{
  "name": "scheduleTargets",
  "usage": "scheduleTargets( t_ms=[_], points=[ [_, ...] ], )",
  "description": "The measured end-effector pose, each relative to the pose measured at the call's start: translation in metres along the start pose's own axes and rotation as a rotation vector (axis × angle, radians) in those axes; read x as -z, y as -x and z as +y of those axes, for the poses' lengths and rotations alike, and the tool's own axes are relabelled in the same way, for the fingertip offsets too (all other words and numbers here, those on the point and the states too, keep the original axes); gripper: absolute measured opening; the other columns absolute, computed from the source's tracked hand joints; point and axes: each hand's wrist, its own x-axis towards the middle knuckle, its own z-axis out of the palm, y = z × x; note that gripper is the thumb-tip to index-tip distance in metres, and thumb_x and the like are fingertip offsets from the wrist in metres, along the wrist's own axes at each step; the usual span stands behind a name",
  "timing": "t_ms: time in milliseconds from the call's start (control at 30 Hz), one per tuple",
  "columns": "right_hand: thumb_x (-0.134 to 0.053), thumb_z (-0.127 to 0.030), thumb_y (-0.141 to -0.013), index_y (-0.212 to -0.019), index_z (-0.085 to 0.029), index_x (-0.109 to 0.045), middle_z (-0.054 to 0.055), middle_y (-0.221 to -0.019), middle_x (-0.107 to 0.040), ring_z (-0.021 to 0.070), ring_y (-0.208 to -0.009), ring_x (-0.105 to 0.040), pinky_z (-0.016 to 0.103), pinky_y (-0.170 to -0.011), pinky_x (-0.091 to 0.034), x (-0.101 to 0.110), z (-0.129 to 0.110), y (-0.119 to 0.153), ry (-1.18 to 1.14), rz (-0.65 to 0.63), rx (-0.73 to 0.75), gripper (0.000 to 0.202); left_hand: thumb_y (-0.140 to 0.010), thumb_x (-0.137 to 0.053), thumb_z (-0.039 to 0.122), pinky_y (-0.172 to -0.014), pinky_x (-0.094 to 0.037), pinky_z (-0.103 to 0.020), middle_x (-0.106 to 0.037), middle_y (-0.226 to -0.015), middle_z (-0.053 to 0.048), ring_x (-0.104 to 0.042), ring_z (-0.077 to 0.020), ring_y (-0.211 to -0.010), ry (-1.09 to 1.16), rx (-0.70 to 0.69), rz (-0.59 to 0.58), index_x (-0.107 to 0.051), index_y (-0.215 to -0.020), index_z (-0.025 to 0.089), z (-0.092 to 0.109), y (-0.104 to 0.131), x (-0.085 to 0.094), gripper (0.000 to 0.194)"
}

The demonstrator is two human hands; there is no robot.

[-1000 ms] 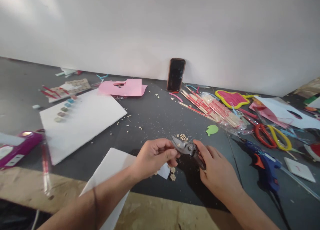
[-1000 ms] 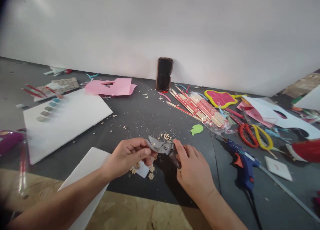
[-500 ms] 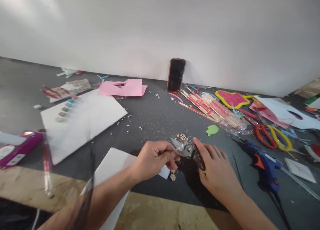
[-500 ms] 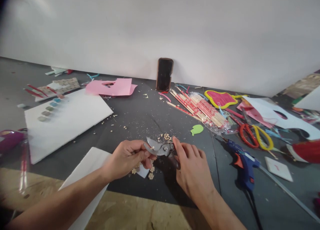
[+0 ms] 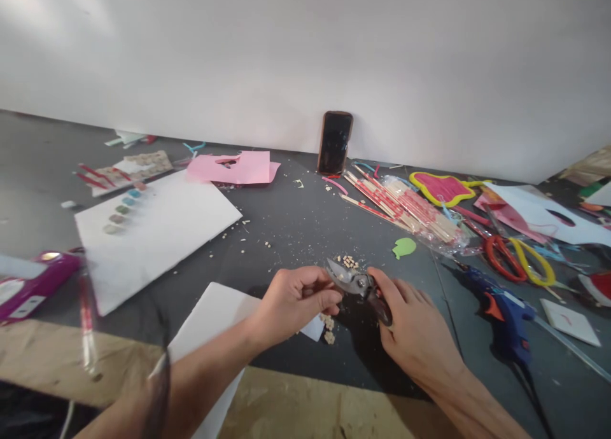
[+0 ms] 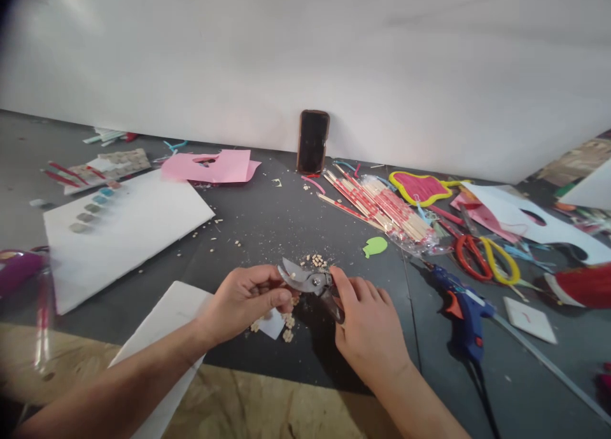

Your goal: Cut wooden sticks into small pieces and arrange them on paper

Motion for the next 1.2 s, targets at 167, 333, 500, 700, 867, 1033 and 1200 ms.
scheduleTargets(
  t_ms=[167, 333, 500, 700, 867, 1033, 1200],
  points=[
    [-0.045, -0.013, -0.071, -0.135, -0.023, -0.023, 0.009, -0.108, -0.056, 0.0251, -0.095, -0.051, 0.038, -0.075, -0.038, -0.001, 0.0, -0.002, 0.042, 0.047, 0.02, 0.069, -0.081, -0.05, 0.021, -0.053, -0.05, -0.019, -0.066, -0.06, -0.004, -0.064, -0.0123, -0.056, -0.083, -0.001, 0.033, -0.066, -0.076, 0.012, 0.002, 0.0, -0.001, 0.019],
    [-0.045, -0.012, -0.071, -0.137, -0.023, -0.021, 0.009, -0.112, -0.055, 0.0246, -0.098, -0.049, 0.039, -0.077, -0.037, 0.0, -0.001, -0.002, 0.034, 0.053, 0.039, 0.07, -0.082, -0.049, 0.024, -0.051, -0.049, -0.02, -0.068, -0.065, -0.006, -0.065, -0.0134, -0.057, -0.05, -0.021, -0.031, -0.063, -0.074, 0.012, 0.001, 0.001, 0.001, 0.02],
    [-0.043, -0.013, -0.075, -0.133, -0.021, -0.029, 0.009, -0.103, -0.058, 0.0237, -0.092, -0.052, 0.038, -0.077, -0.037, 0.0, -0.001, -0.001, 0.046, 0.067, 0.063, 0.06, -0.083, -0.051, 0.03, -0.052, -0.05, -0.021, -0.068, -0.061, -0.006, -0.066, -0.0146, -0.056, 0.014, 0.003, -0.088, -0.062, -0.073, 0.011, -0.004, 0.002, 0.004, 0.024],
    [-0.045, -0.011, -0.07, -0.123, -0.019, -0.04, 0.005, -0.089, -0.062, 0.0198, -0.074, -0.057, 0.031, -0.067, -0.04, 0.0, -0.002, 0.002, 0.047, 0.065, 0.068, 0.054, -0.083, -0.051, 0.031, -0.052, -0.051, -0.021, -0.067, -0.059, -0.006, -0.065, -0.0141, -0.055, 0.041, 0.025, -0.083, -0.064, -0.074, 0.011, -0.002, 0.006, 0.001, 0.025],
    [-0.045, -0.012, -0.069, -0.12, -0.019, -0.042, 0.004, -0.089, -0.065, 0.0183, -0.071, -0.059, 0.03, -0.066, -0.041, 0.008, -0.007, 0.002, 0.016, 0.172, 0.131, 0.051, -0.081, -0.055, 0.029, -0.051, -0.051, -0.02, -0.066, -0.06, -0.004, -0.066, -0.014, -0.056, 0.086, 0.038, -0.043, -0.064, -0.075, 0.012, 0.003, 0.004, -0.002, 0.02],
    [-0.046, -0.02, -0.079, -0.122, -0.019, -0.042, 0.006, -0.097, -0.066, 0.0194, -0.079, -0.062, 0.032, -0.069, -0.043, 0.004, 0.002, -0.004, 0.035, 0.207, 0.007, 0.044, -0.08, -0.056, 0.03, -0.052, -0.051, -0.021, -0.066, -0.062, -0.004, -0.063, -0.0124, -0.054, 0.096, 0.031, 0.049, -0.063, -0.076, 0.011, 0.006, -0.001, 0.0, 0.02],
    [-0.045, -0.039, -0.085, -0.125, -0.021, -0.04, 0.007, -0.102, -0.065, 0.021, -0.085, -0.063, 0.033, -0.068, -0.046, -0.008, 0.01, -0.009, 0.006, 0.116, -0.072, 0.044, -0.08, -0.055, 0.031, -0.046, -0.046, -0.018, -0.066, -0.06, -0.003, -0.061, -0.0107, -0.05, 0.073, 0.025, 0.097, -0.063, -0.076, 0.013, 0.0, -0.005, 0.002, 0.02]
  ],
)
